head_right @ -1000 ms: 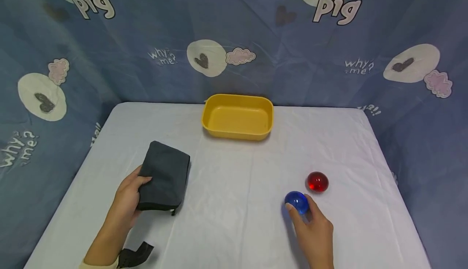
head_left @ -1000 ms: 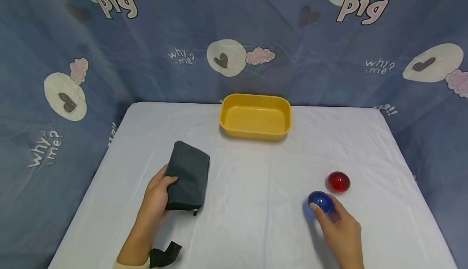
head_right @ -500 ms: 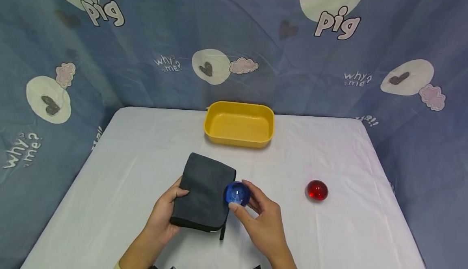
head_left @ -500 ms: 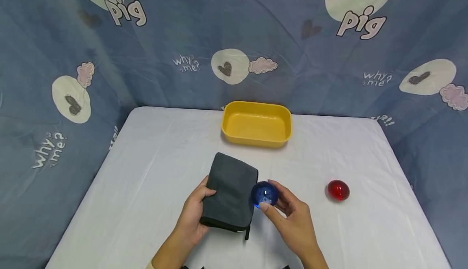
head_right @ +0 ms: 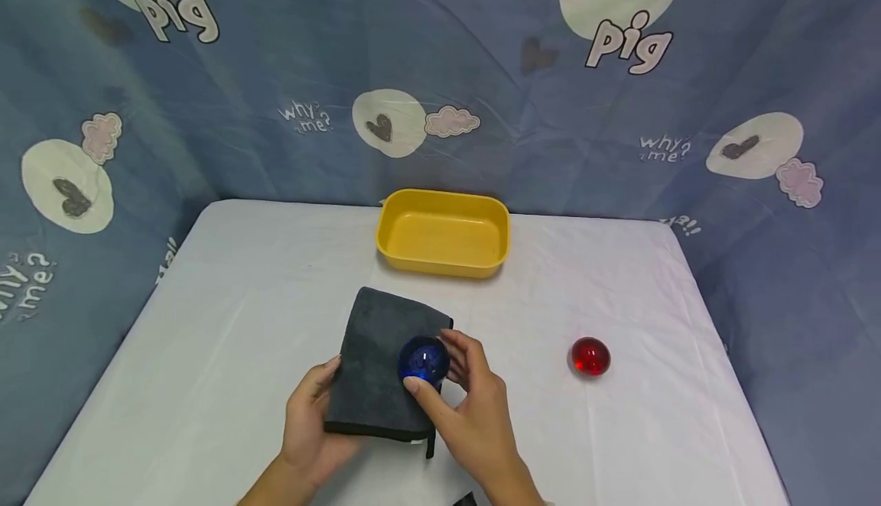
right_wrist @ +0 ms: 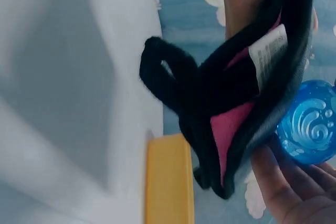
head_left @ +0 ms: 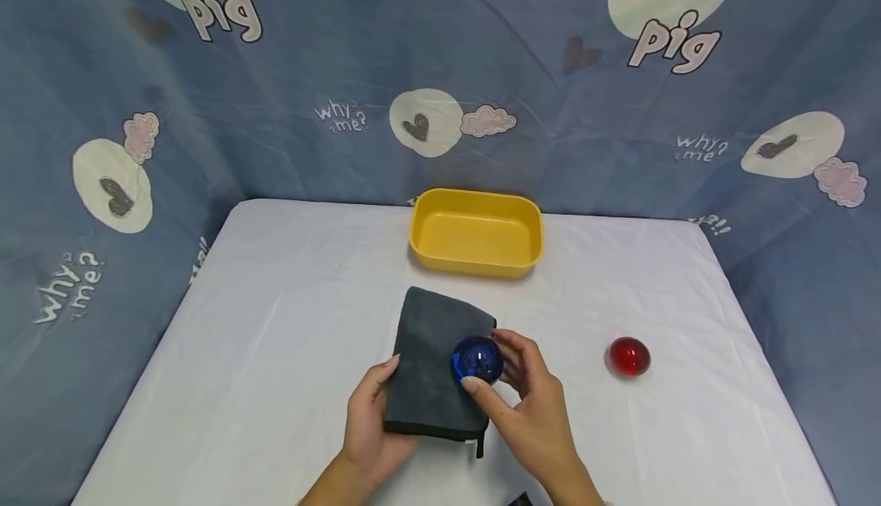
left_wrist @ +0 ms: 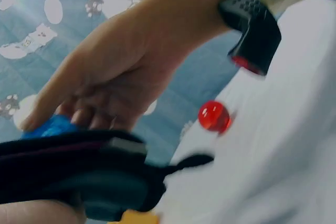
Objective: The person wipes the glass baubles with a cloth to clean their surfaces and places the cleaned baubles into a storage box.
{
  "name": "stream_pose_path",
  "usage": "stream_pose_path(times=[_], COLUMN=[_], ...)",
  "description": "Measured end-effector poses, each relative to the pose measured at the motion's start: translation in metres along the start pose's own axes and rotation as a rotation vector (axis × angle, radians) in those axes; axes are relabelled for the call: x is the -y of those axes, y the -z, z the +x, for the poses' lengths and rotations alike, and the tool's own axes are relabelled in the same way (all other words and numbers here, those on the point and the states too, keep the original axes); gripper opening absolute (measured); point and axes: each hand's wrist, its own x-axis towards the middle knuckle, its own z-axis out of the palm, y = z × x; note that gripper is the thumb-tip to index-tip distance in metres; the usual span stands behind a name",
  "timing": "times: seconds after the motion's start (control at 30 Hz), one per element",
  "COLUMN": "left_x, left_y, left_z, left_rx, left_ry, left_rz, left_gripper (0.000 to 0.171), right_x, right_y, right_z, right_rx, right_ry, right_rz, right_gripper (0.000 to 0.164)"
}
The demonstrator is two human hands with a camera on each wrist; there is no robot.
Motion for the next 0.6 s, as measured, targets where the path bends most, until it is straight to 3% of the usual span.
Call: stream_pose_path(times=[0.13, 0.4, 0.6], left_x=[0.008, 0.017, 0.020], left_y=[-0.004, -0.010, -0.012], left_z=[0.004, 0.012, 0.018], left_rx=[0.016, -0.106, -0.152], left_ry=[-0.016, -0.012, 0.005], left_rz=[-0.059, -0.071, -0.151], left_gripper=[0.046, 0.053, 0.057], right_x=[0.000, -0.002, -0.004], right_y=[-0.007, -0.023, -0.032], right_z=[-0.001, -0.006, -0.004], right_rx=[0.008, 0.011, -0.004], right_ry=[0.089, 0.245, 0.396], right_rz=[-0.111, -0.309, -0.448], right_gripper=[0.058, 0.059, 0.059])
